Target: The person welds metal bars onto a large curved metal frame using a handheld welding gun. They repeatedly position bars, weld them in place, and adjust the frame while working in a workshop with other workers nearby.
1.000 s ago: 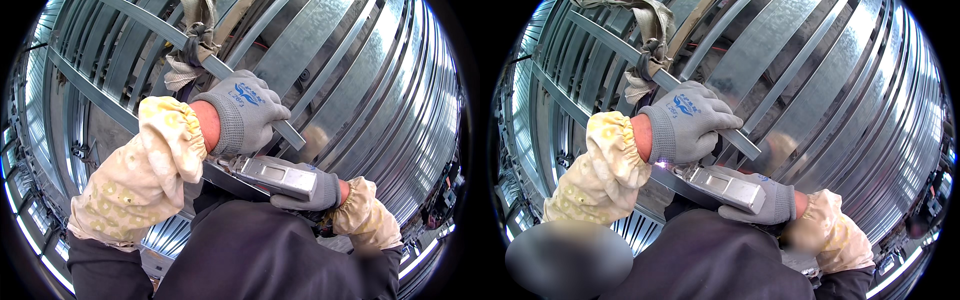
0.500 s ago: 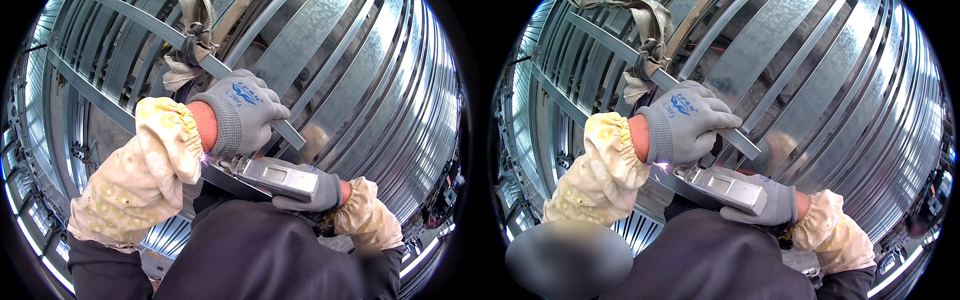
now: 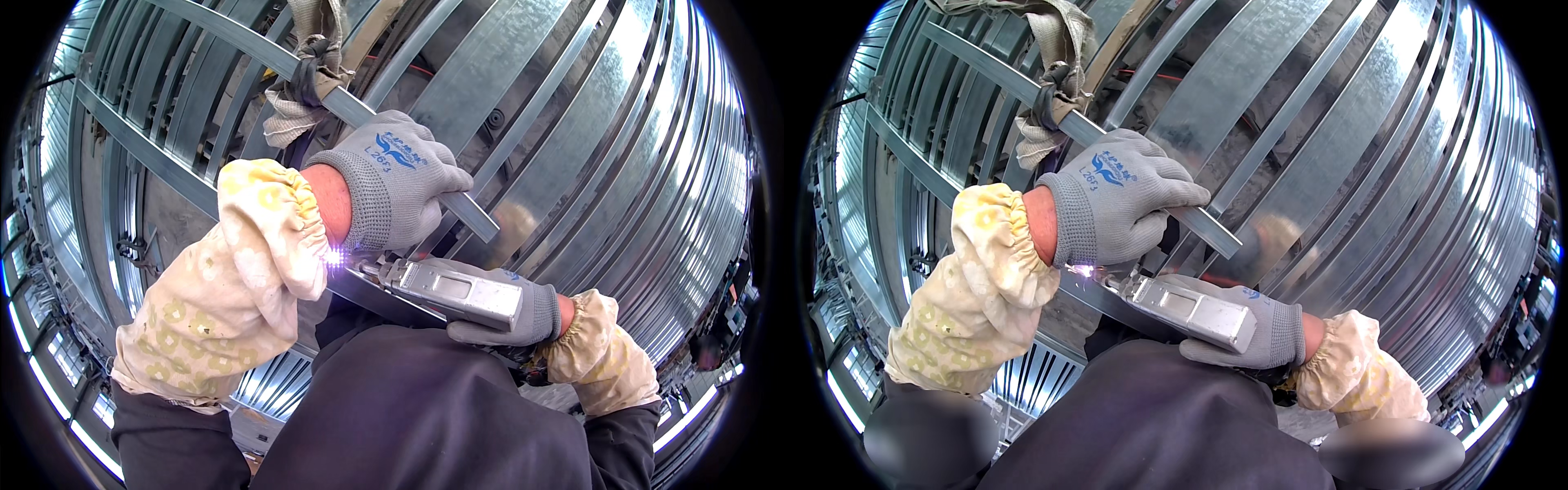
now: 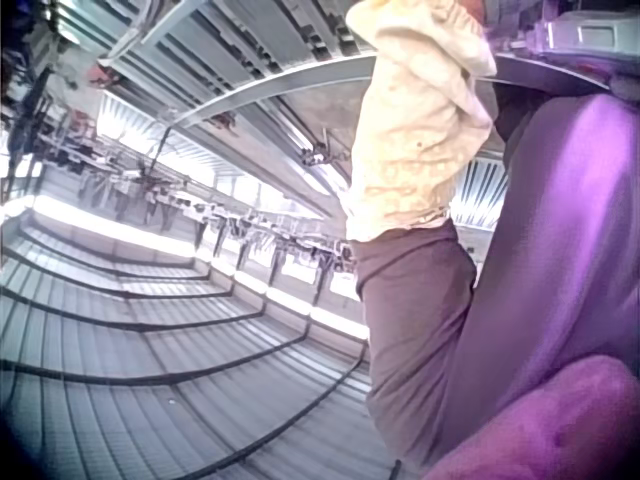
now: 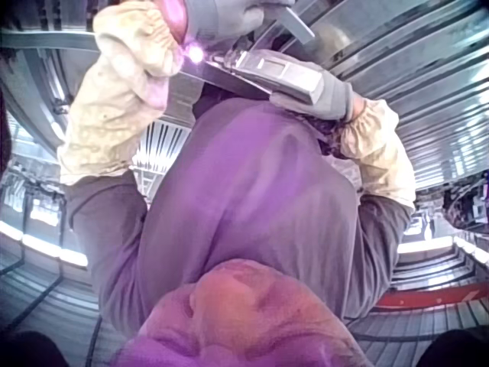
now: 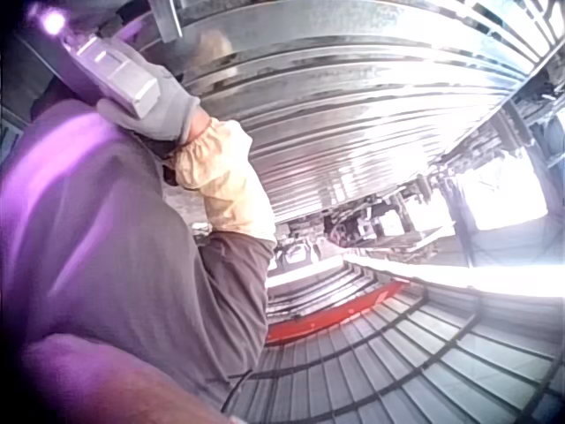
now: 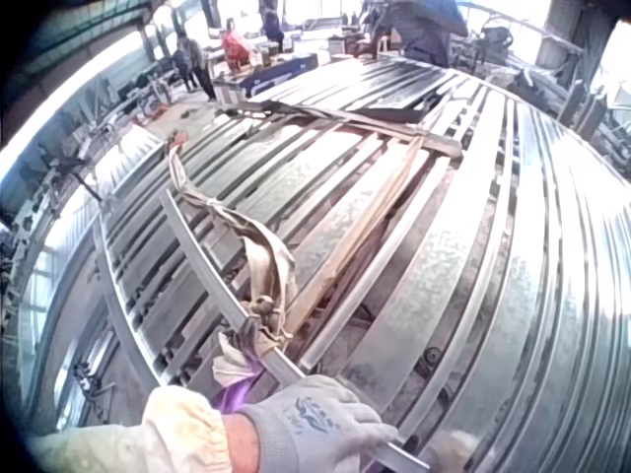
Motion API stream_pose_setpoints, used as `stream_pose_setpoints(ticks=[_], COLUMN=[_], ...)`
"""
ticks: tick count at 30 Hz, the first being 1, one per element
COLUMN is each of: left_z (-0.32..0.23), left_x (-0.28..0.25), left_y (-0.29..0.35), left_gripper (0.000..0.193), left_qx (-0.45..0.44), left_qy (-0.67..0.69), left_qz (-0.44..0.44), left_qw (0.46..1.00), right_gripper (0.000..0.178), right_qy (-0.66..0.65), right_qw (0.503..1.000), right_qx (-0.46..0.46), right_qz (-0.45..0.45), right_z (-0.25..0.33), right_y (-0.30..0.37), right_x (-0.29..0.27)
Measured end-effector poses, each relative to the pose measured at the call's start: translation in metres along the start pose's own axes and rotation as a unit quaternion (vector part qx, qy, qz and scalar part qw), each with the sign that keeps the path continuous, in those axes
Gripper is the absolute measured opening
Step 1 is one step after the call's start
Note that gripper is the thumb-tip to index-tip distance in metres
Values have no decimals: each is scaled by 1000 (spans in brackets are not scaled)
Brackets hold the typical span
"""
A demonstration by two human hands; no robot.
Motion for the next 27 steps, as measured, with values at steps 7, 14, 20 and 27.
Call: stream_pose_setpoints(ticks=[7,14,20,27], left_z=[-1,-1,-1,-2], left_x=[1,1,0,-1], left_y=[1,1,-2,0], left_gripper=[44,44,45,45], left_qx=[-11,-10,0,-9], left_qy=[-9,-8,-4,0], left_qz=[-8,-18,-20,-26], left_qw=[1000,1000,1000,1000], right_gripper=[62,61,61,61], right_qy=[-12,-6,-15,2], right_qw=[1000,999,999,999], right_qx=[-8,-35,-32,-47], right_qz=[-7,-19,-30,-24], right_z=[0,-1,-4,-5], right_y=[3,5,10,12], right_x=[0,0,1,2])
Point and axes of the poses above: each hand's wrist, its own y-axis away from the middle knuckle, its own x-axis out of the palm, z = x × y, the point moved 4 cm from there along -y, towards the middle knuckle, and after that the axes turned 12 degrees about -z, right-handed, at the moved point
